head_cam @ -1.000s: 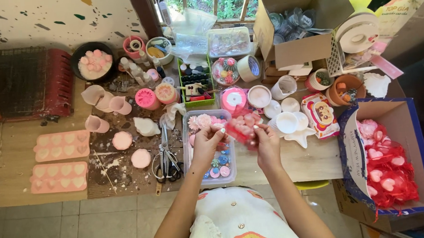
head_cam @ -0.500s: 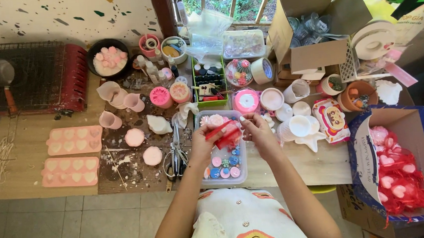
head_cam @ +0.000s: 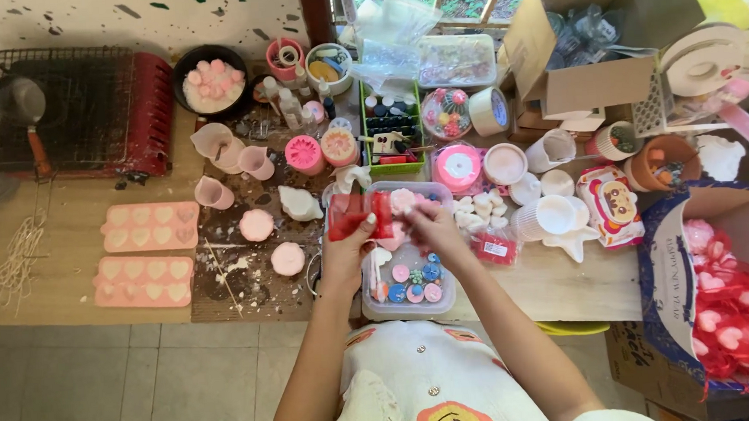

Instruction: Pack heart-shaped candles into a small mesh bag.

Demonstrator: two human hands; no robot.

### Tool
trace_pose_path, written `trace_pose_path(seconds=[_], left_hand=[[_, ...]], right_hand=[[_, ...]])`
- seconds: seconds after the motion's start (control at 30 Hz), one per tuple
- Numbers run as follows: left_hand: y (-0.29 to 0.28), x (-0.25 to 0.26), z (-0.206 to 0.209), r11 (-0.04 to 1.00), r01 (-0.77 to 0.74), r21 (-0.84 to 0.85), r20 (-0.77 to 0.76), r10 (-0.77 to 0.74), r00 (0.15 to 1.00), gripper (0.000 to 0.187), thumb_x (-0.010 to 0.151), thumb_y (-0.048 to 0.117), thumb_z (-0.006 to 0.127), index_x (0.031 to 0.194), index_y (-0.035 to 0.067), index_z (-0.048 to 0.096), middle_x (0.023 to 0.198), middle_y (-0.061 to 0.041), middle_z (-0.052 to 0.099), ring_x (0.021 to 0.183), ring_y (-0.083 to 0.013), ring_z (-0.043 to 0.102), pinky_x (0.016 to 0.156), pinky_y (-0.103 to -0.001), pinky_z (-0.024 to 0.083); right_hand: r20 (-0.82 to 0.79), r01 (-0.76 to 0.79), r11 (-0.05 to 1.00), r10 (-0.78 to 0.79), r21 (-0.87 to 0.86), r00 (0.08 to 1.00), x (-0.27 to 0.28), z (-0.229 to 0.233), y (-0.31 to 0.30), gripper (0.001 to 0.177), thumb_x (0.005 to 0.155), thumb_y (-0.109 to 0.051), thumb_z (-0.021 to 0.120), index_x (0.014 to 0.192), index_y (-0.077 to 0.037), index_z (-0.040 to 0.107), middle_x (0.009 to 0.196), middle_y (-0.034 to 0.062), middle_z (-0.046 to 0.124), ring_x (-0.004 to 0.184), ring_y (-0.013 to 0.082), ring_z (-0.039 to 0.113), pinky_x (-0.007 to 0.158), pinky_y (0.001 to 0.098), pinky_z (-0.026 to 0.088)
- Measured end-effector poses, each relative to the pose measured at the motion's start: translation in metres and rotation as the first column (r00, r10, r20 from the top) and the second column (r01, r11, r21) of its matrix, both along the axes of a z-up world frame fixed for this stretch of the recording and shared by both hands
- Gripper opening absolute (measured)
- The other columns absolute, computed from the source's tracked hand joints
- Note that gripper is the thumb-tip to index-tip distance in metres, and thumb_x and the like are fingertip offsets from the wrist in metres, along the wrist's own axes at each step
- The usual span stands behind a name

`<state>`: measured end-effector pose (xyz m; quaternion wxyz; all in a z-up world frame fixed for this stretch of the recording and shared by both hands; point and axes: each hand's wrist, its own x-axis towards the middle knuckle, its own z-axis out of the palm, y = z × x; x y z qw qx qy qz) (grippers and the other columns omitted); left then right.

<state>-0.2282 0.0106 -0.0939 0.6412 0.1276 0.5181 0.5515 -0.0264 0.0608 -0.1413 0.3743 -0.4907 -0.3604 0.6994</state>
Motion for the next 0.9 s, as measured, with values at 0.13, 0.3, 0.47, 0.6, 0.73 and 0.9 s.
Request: trace_pose_path(seconds=[0.13, 0.3, 0.47, 0.6, 0.73, 0.9], left_hand=[[-0.002, -0.027, 0.007, 0.989, -0.121, -0.084, 0.124, 0.131, 0.984, 0.031, 0.086, 0.013, 0.081, 0.115, 0.014, 0.069, 0.099, 0.003, 0.074, 0.077, -0.0087, 0.063, 0.056, -0.021, 0.047], [-0.009, -0.040, 0.017, 0.972, -0.124, -0.197, 0.252, 0.173, 0.952, 0.037, 0.083, 0.013, 0.078, 0.117, 0.020, 0.066, 0.097, 0.001, 0.072, 0.073, -0.0103, 0.063, 0.051, -0.023, 0.044], [-0.012, -0.048, 0.002, 0.971, -0.072, -0.229, 0.332, 0.147, 0.932, 0.032, 0.084, 0.013, 0.081, 0.114, 0.011, 0.068, 0.094, -0.001, 0.071, 0.071, -0.0105, 0.060, 0.052, -0.024, 0.045], [-0.012, -0.045, 0.000, 0.972, -0.029, -0.234, 0.362, 0.115, 0.925, 0.030, 0.085, 0.014, 0.082, 0.111, 0.010, 0.067, 0.090, -0.001, 0.069, 0.070, -0.0111, 0.059, 0.052, -0.025, 0.045], [-0.010, -0.034, 0.017, 0.966, -0.013, -0.259, 0.340, 0.104, 0.935, 0.032, 0.084, 0.015, 0.083, 0.112, 0.009, 0.068, 0.092, -0.001, 0.071, 0.071, -0.0106, 0.060, 0.053, -0.025, 0.046], [-0.001, -0.016, 0.045, 0.991, 0.053, -0.124, 0.270, -0.018, 0.963, 0.036, 0.080, 0.017, 0.084, 0.113, 0.017, 0.070, 0.093, 0.004, 0.072, 0.075, -0.0085, 0.063, 0.054, -0.023, 0.045]], right_hand=[[0.798, -0.460, 0.866, 0.132, 0.195, 0.587, -0.014, -0.082, -0.045, 0.028, 0.083, -0.015, 0.071, 0.111, -0.009, 0.075, 0.089, 0.0115, 0.076, 0.078, 0.0242, 0.072, 0.070, 0.0384, 0.057], [0.961, -0.767, 0.625, 0.097, 0.144, 0.259, -0.032, -0.100, -0.076, 0.058, 0.082, -0.014, 0.066, 0.140, -0.013, 0.055, 0.091, 0.0186, 0.071, 0.075, 0.0392, 0.070, 0.062, 0.0520, 0.055], [0.972, -0.751, 0.644, 0.050, 0.144, 0.230, -0.049, -0.107, -0.072, 0.054, 0.085, -0.016, 0.065, 0.137, -0.009, 0.053, 0.082, 0.0189, 0.070, 0.069, 0.0398, 0.069, 0.058, 0.0511, 0.055], [0.976, -0.797, 0.573, -0.028, 0.192, 0.216, -0.046, -0.141, -0.068, 0.041, 0.086, -0.017, 0.065, 0.125, -0.005, 0.056, 0.078, 0.0161, 0.070, 0.069, 0.0364, 0.071, 0.057, 0.0489, 0.055], [0.966, -0.822, 0.514, -0.058, 0.246, 0.253, -0.034, -0.128, -0.073, 0.029, 0.092, -0.021, 0.064, 0.114, -0.003, 0.059, 0.079, 0.0157, 0.070, 0.071, 0.0355, 0.071, 0.059, 0.0477, 0.055], [0.696, -0.174, 0.898, -0.177, 0.403, 0.696, -0.008, -0.072, -0.083, 0.022, 0.091, -0.019, 0.072, 0.105, -0.002, 0.077, 0.073, 0.0095, 0.070, 0.064, 0.0221, 0.064, 0.055, 0.0357, 0.049]])
